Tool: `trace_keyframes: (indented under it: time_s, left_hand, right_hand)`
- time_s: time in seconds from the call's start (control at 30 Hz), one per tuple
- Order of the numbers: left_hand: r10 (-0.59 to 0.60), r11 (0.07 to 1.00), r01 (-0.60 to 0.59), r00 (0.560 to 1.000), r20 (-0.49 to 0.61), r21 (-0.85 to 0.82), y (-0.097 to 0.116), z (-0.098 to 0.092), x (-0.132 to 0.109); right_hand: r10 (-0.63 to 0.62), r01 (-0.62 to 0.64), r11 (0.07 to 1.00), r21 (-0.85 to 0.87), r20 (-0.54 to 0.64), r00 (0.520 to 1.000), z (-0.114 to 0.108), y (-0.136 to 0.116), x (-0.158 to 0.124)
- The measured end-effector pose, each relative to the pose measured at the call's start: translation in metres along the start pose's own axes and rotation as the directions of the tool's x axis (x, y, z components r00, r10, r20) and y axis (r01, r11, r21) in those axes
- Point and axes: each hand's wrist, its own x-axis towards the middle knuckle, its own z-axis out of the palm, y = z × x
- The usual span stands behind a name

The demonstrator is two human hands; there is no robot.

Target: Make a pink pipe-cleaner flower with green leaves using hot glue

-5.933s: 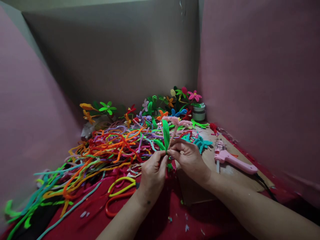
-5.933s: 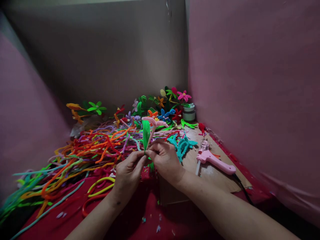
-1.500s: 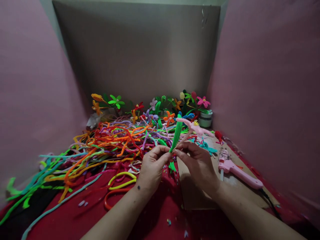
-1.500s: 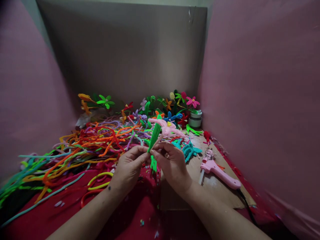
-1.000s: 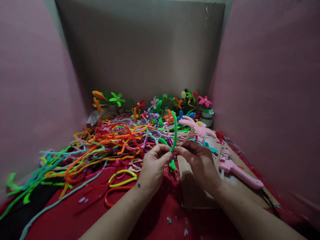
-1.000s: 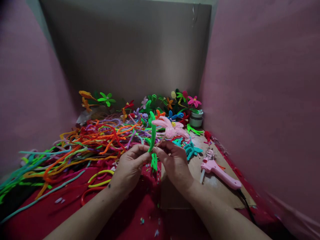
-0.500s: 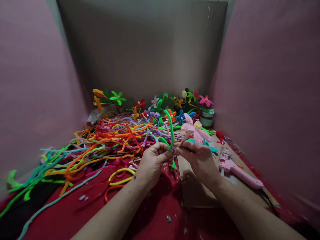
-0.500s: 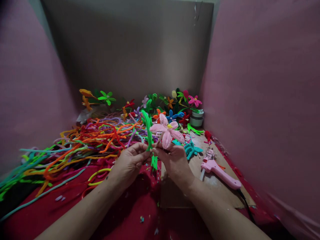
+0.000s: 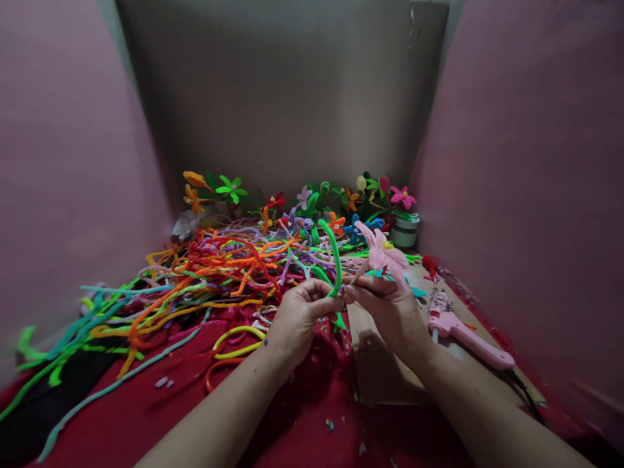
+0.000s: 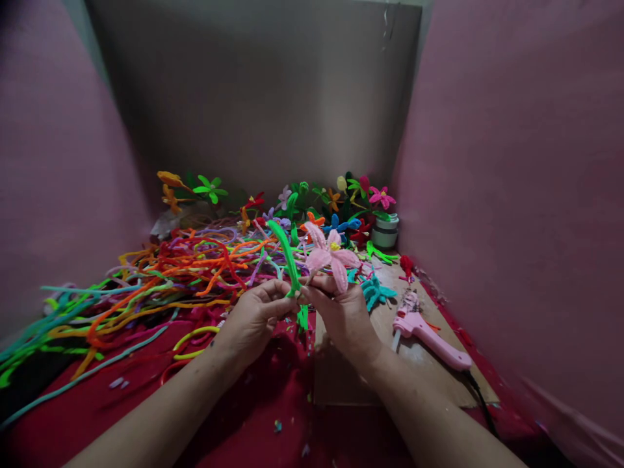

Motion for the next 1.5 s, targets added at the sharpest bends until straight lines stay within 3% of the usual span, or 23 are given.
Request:
trace_keyframes:
  time_s: [0.1,0.23,0.33,0.83,1.13,1.5]
  left_hand:
    - [-0.039,0.999,0.039,0.999,0.014,-0.004,0.001,-0.001,0.001]
    - [0.004,0.997,-0.01,0.998,-0.069,-0.081,-0.002,0.003,0.002]
    - [-0.01,0.992,-0.007,0.991,-0.13,-0.128,-0.003,0.006,0.001]
    - [-0.106,0.977,0.07,0.979,-0.174,-0.203,-0.008,0.001,0.004]
    - [-0.181,0.973,0.177,0.983,-0.015,-0.15,-0.008,-0.007,0.006]
    - [-0.133,0.974,0.116,0.988,-0.081,-0.194,-0.007,0.0,0.004]
  right_hand:
    - [0.007,-0.007,1.0,0.013,0.004,1.0,0.001,-0.001,0.001]
    - [0.031,-0.027,0.989,-0.147,0.026,0.999,0.001,-0.007,-0.001]
    - [-0.017,0.022,0.97,-0.241,0.022,1.0,0.001,-0.011,-0.002]
    - [-0.004,0.002,0.995,-0.102,-0.028,1.0,0.001,-0.012,-0.001]
    - [0.042,-0.045,0.988,-0.145,-0.028,0.999,-0.001,-0.013,0.0]
    - [0.141,-0.143,0.986,-0.082,-0.026,0.99,-0.001,-0.014,0.002]
